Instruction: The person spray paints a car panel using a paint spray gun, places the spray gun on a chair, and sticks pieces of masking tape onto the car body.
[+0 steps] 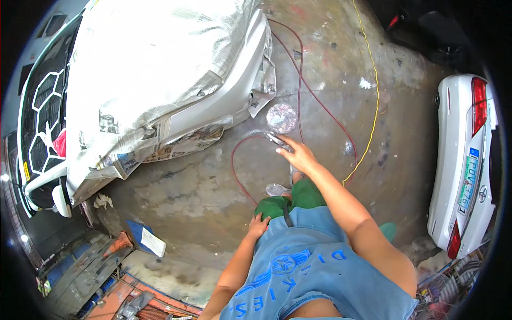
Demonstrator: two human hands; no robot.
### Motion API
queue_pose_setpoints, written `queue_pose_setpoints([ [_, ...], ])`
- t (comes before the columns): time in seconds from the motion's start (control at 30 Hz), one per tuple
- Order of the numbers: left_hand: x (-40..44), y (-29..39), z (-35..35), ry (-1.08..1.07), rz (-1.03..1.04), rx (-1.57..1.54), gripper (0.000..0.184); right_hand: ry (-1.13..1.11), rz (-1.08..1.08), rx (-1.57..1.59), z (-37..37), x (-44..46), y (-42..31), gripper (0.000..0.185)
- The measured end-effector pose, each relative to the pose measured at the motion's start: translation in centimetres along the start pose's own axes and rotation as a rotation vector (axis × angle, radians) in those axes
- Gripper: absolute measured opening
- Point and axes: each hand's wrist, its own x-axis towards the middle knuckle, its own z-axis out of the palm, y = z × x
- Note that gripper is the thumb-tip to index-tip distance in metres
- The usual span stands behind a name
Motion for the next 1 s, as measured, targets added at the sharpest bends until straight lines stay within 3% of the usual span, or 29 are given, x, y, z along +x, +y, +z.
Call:
queue_pose_setpoints([
  [0.13, -1.4, 0.9, -1.0, -0.035, 0.034, 0.007, 0.060, -0.065, -0.020, 0.036, 1.0, 4.1, 0.5, 0.059],
  [0.23, -2.6, 1.9, -1.2, -0.079, -0.159, -0.175, 0.072, -0.073, 0.029, 0.036, 0.9, 6.9, 0.2, 0.060],
  [0.3, -1.6, -0.2, 0.5, -0.103, -0.167, -0.159, 0.082, -0.017, 0.069, 0.029, 0.3, 8.8, -0.4, 0.060],
  [0.43, -3.8, 2.2, -0.8, -0.073, -0.254, -0.341, 0.099, 0.309, 0.046, -0.018, -0.6, 11.7, 1.8, 0.065],
  [0.5, -3.8, 1.9, -0.4, -0.053, -0.277, -0.363, 0.100, 0.521, -0.078, -0.065, -0.6, 13.2, 5.8, 0.070],
  [0.53, -3.2, 1.5, -0.1, -0.021, -0.285, -0.390, 0.101, 0.375, 0.123, 0.060, -2.8, 11.4, 3.4, 0.074],
  [0.57, -2.9, 1.1, -0.1, -0.022, -0.285, -0.386, 0.101, 0.343, 0.186, 0.131, -4.2, 9.9, 1.8, 0.072],
  [0.6, -2.6, 0.8, -0.1, -0.025, -0.285, -0.384, 0.102, 0.337, 0.177, 0.156, -5.3, 8.4, 1.4, 0.070],
  [0.63, -2.3, 0.9, -0.5, -0.034, -0.282, -0.380, 0.103, 0.416, 0.036, 0.257, -5.1, 8.4, 4.8, 0.069],
  [0.67, -2.5, 1.4, -1.1, -0.033, -0.297, -0.385, 0.104, 0.330, 0.175, 0.259, -6.5, 6.9, 5.6, 0.069],
  [0.7, -2.1, 1.2, -1.4, -0.038, -0.271, -0.456, 0.104, 0.342, 0.086, 0.332, -6.9, 5.9, 8.4, 0.069],
  [0.73, -1.7, 0.6, -1.3, -0.049, -0.242, -0.519, 0.104, 0.455, -0.027, -0.090, -7.6, 5.2, 12.2, 0.058],
  [0.77, -1.5, 0.3, -1.3, -0.068, -0.211, -0.574, 0.104, 0.451, -0.088, -0.189, -8.7, 2.6, 11.7, 0.055],
  [0.87, -8.0, 5.3, -7.3, -0.119, -0.218, -0.734, 0.099, 0.395, -0.054, -0.255, -10.5, -4.2, 12.0, 0.055],
  [0.97, -4.4, 2.1, -6.1, -0.357, -0.109, -0.905, 0.092, 0.335, 0.024, -0.274, -12.0, -10.4, 11.3, 0.055],
  [1.0, -3.8, 1.9, -6.3, -0.319, -0.145, -0.891, 0.089, 0.330, 0.059, -0.280, -12.4, -11.9, 12.0, 0.056],
])
